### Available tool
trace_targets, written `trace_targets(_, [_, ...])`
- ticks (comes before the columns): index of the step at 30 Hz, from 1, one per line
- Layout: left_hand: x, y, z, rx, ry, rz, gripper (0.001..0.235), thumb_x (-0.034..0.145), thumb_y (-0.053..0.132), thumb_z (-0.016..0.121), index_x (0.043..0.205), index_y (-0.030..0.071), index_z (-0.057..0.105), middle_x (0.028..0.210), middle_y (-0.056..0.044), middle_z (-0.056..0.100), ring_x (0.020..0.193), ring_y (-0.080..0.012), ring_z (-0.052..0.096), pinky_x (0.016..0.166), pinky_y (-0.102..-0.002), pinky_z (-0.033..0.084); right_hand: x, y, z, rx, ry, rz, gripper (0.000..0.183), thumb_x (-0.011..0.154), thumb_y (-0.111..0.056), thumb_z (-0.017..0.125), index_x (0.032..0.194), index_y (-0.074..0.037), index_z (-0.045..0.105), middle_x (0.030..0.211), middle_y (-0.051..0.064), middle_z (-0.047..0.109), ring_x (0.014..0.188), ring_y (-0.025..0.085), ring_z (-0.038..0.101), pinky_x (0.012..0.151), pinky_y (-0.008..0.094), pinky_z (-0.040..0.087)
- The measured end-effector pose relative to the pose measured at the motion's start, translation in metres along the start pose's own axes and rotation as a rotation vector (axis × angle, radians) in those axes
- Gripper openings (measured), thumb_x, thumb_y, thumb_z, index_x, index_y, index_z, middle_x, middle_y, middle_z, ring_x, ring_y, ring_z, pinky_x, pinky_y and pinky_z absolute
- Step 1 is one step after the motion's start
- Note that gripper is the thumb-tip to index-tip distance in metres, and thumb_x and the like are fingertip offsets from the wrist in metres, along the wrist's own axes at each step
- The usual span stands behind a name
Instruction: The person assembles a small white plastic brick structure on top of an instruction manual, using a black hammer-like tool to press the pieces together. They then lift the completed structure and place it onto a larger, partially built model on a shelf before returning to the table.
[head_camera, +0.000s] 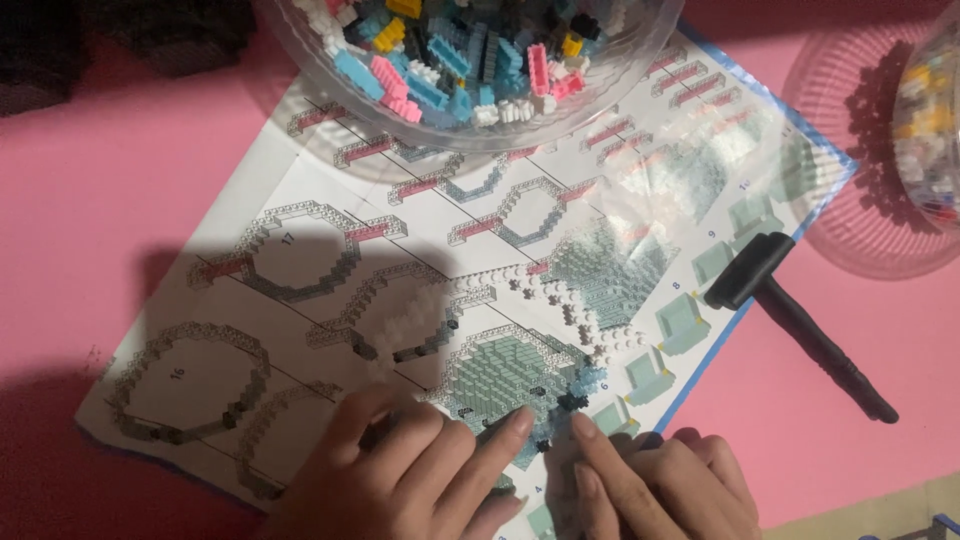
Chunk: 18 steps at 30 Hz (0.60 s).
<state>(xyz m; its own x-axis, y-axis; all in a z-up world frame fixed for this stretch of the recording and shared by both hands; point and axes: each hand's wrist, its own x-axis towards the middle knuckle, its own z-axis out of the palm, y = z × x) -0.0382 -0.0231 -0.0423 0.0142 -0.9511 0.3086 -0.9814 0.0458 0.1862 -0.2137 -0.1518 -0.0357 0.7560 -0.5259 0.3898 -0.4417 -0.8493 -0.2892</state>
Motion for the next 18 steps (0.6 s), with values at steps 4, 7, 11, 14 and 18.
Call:
trace_targets(4, [0.004,-0.001,0.0,-0.063,0.071,-0.063,0.03,0.104,0.042,0.073,0.126,0.025,0.082,0.073,0.007,0.052,0.068,-0.0166,0.049,0.074,-0.038,0.045,-0.002,0.0,0.0,0.021,-0.009,0.125,0.027,0.1,-0.014,0.056,0.104,-0.014,0.083,0.062,-0.004,0.056,0.052,0.009,0.044,0.064,0.032,0.038])
trace_targets(7, [0.007,-0.001,-0.004,-0.055,0.04,-0.054,0.03,0.106,0.042,0.071,0.128,0.024,0.082,0.075,0.005,0.052,0.068,-0.0196,0.048,0.074,-0.04,0.046,-0.006,0.008,0.005,-0.035,0.048,-0.086,0.029,0.1,-0.003,0.069,0.127,-0.015,0.067,0.078,-0.009,0.067,0.058,0.012,0.043,0.064,0.032,0.037])
trace_targets(11, [0.009,-0.003,-0.003,-0.042,0.059,-0.037,0.032,0.106,0.043,0.07,0.13,0.024,0.081,0.075,0.006,0.053,0.068,-0.0194,0.047,0.071,-0.039,0.045,-0.006,0.004,-0.001,0.029,-0.031,0.13,0.026,0.099,-0.019,0.058,0.103,-0.015,0.084,0.06,-0.003,0.052,0.051,0.011,0.043,0.061,0.03,0.037])
trace_targets(14, [0.01,-0.004,-0.004,-0.021,0.039,-0.041,0.033,0.106,0.045,0.069,0.131,0.025,0.081,0.077,0.004,0.053,0.068,-0.0204,0.048,0.071,-0.04,0.044,-0.006,0.001,-0.001,0.047,-0.023,0.157,0.026,0.099,-0.019,0.058,0.105,-0.016,0.083,0.061,-0.002,0.053,0.053,0.012,0.043,0.063,0.031,0.036])
trace_targets(18, [0.012,-0.005,-0.003,-0.02,0.07,-0.032,0.032,0.106,0.044,0.069,0.128,0.026,0.081,0.078,0.004,0.053,0.068,-0.0206,0.046,0.069,-0.039,0.042,-0.005,0.001,-0.002,0.051,-0.025,0.161,0.025,0.098,-0.021,0.059,0.103,-0.016,0.084,0.062,-0.002,0.052,0.054,0.014,0.042,0.062,0.03,0.038])
